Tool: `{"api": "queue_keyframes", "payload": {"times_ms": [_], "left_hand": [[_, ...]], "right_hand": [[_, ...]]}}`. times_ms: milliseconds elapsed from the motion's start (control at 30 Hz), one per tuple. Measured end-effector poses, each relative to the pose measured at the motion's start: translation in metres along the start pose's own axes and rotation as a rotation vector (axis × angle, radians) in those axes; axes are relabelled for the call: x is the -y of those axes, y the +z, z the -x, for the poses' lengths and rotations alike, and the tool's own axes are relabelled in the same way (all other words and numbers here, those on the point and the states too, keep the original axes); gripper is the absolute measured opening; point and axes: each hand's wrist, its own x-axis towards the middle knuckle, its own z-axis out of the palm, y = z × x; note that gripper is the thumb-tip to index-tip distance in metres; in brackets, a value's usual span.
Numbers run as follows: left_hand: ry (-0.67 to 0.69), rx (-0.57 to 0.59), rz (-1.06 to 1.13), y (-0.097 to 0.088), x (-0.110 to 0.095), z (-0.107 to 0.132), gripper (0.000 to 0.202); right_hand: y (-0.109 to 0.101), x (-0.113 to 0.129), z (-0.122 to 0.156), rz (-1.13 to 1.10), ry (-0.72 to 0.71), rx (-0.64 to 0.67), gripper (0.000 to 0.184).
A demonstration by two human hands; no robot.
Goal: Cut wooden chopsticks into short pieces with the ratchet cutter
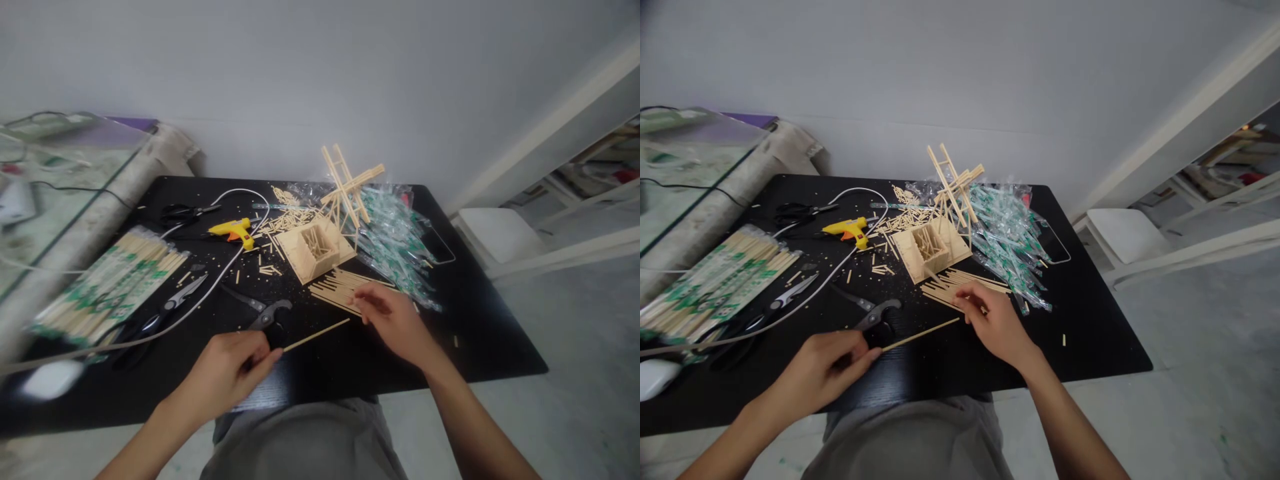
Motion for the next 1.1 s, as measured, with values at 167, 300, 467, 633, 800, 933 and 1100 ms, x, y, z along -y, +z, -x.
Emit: {"api": "queue_keyframes", "payload": {"times_ms": [167, 300, 467, 633, 800, 933, 1100], "left_hand": [[-0.021, 0.380, -0.098, -0.002, -0.007, 0.012, 0.037], [-0.049, 0.479, -0.145, 0.001, -0.012, 0.015, 0.039], [-0.066, 0.491, -0.158, 0.014, -0.020, 0.012, 0.038], [-0.099, 0.471, -0.153, 0.023, -0.020, 0.007, 0.040], [-0.166, 0.479, -0.193, 0.028, -0.017, 0.004, 0.040], [-0.202, 0.442, -0.180, 0.020, -0.014, 0.003, 0.043], [-0.095, 0.092, -0.227, -0.012, 0.012, 0.004, 0.030]], "right_hand": [[-0.014, 0.004, 0.001, -0.287, 0.052, -0.092, 0.027], [-0.013, 0.004, 0.000, -0.364, 0.112, -0.106, 0.029], [0.001, -0.003, -0.003, -0.451, 0.182, -0.164, 0.031], [0.010, -0.013, -0.006, -0.477, 0.166, -0.225, 0.035], [0.016, -0.017, -0.007, -0.405, 0.125, -0.259, 0.034], [0.022, -0.017, -0.006, -0.401, 0.127, -0.119, 0.033], [0.027, -0.016, -0.007, -0.313, 0.105, -0.086, 0.027]]}}
